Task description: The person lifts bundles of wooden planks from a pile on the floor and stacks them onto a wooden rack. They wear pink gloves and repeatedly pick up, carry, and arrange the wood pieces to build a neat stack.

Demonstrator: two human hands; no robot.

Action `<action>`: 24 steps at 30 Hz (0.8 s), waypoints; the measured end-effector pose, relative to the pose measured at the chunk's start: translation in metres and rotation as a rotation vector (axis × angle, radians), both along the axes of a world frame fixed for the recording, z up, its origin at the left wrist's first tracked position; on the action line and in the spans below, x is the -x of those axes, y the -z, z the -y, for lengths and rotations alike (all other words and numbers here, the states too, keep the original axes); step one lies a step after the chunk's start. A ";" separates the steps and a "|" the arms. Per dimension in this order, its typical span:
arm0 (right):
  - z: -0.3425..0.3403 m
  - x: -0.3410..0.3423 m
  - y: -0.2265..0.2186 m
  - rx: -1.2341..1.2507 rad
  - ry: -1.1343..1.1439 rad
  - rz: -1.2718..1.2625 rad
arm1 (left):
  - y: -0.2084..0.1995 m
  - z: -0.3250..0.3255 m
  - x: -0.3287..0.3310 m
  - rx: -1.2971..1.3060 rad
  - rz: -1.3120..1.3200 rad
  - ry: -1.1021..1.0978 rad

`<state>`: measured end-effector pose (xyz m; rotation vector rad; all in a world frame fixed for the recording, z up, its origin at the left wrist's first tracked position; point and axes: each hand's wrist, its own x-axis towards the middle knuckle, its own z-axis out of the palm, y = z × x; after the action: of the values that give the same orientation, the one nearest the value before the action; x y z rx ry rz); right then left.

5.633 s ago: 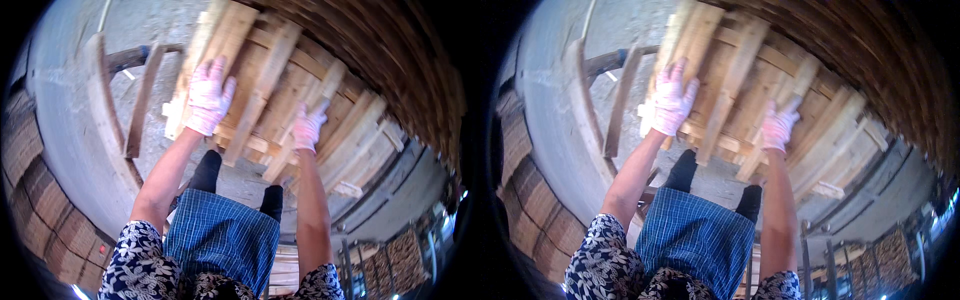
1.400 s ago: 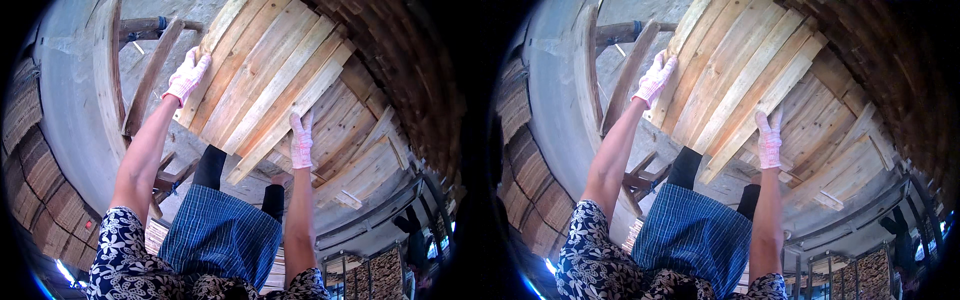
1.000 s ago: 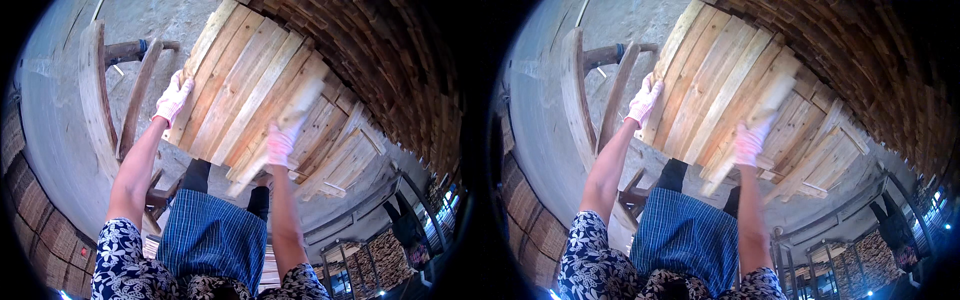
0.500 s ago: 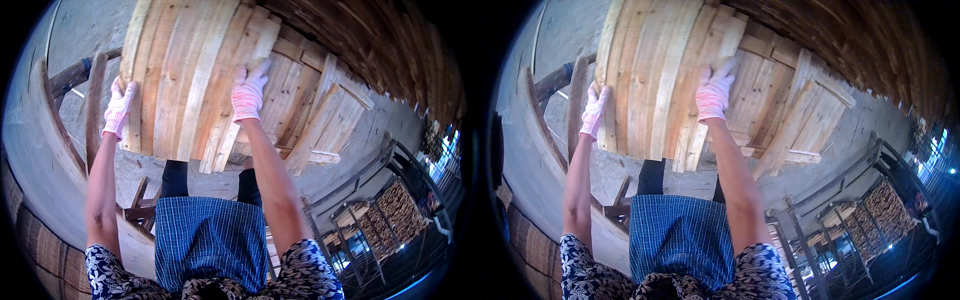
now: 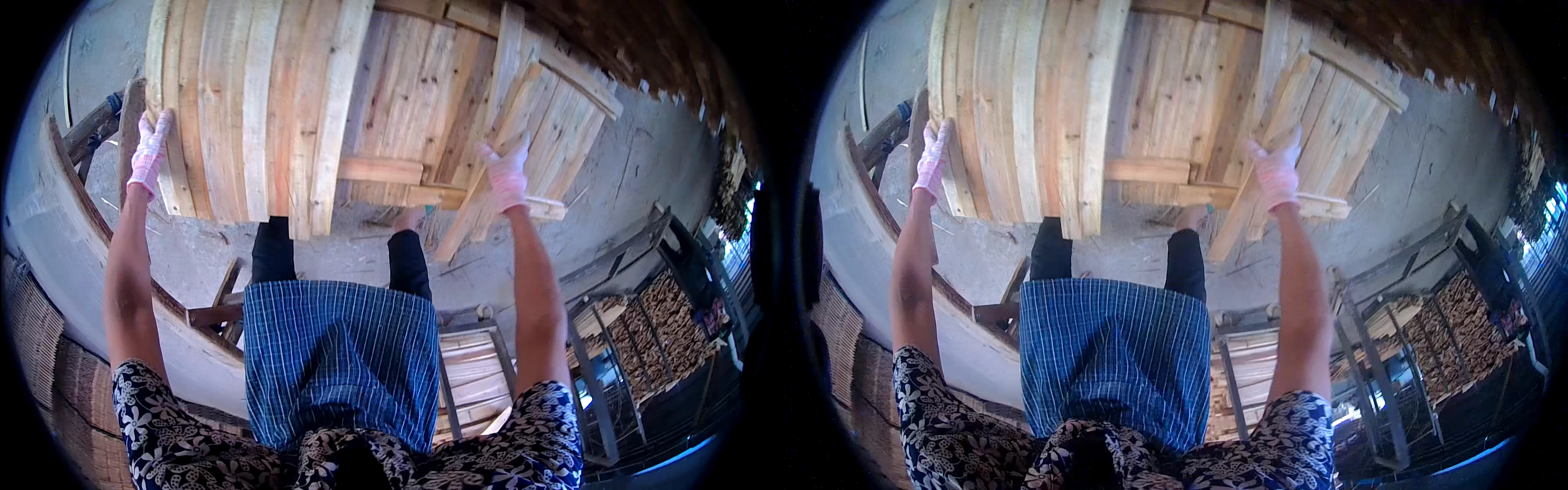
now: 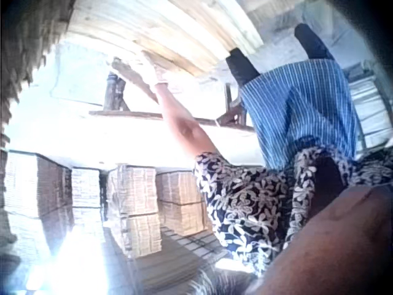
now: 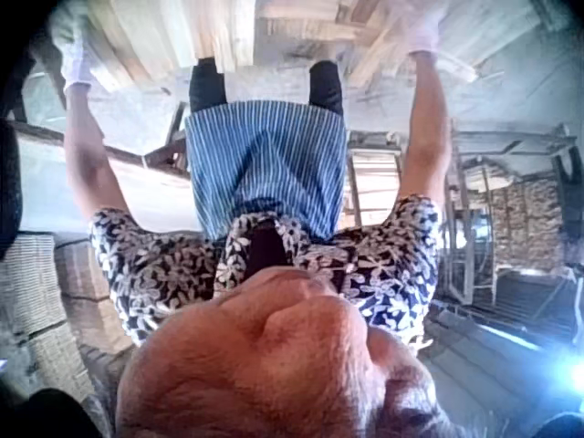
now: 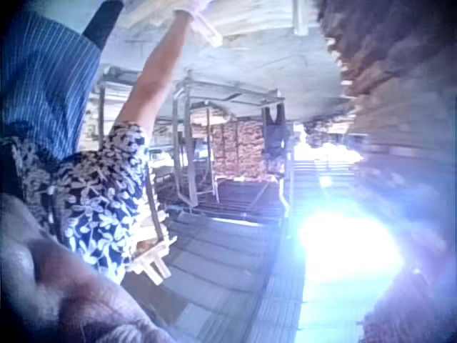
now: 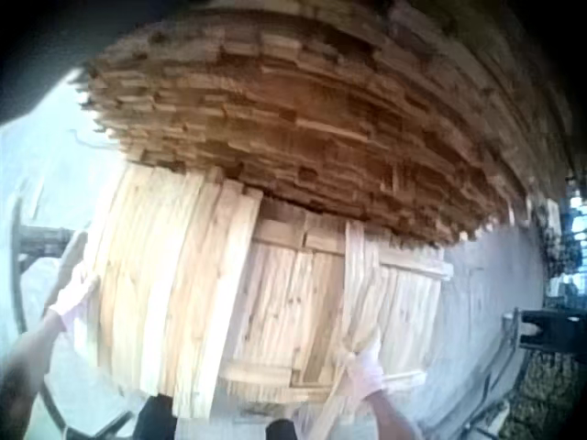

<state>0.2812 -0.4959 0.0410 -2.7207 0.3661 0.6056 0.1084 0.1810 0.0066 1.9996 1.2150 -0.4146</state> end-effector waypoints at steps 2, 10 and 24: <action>-0.012 -0.030 -0.022 -0.222 0.073 -0.075 | 0.007 -0.012 0.012 0.011 0.030 0.005; -0.010 -0.001 -0.004 -0.053 0.051 0.119 | -0.016 0.020 -0.010 -0.054 -0.063 0.043; -0.241 0.033 0.021 -0.216 -0.069 0.085 | -0.038 0.034 -0.028 0.024 -0.050 0.029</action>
<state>0.2484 -0.2545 0.0197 -2.5496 0.1753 0.5130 0.1359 0.1466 0.0446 1.9991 1.2070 -0.4943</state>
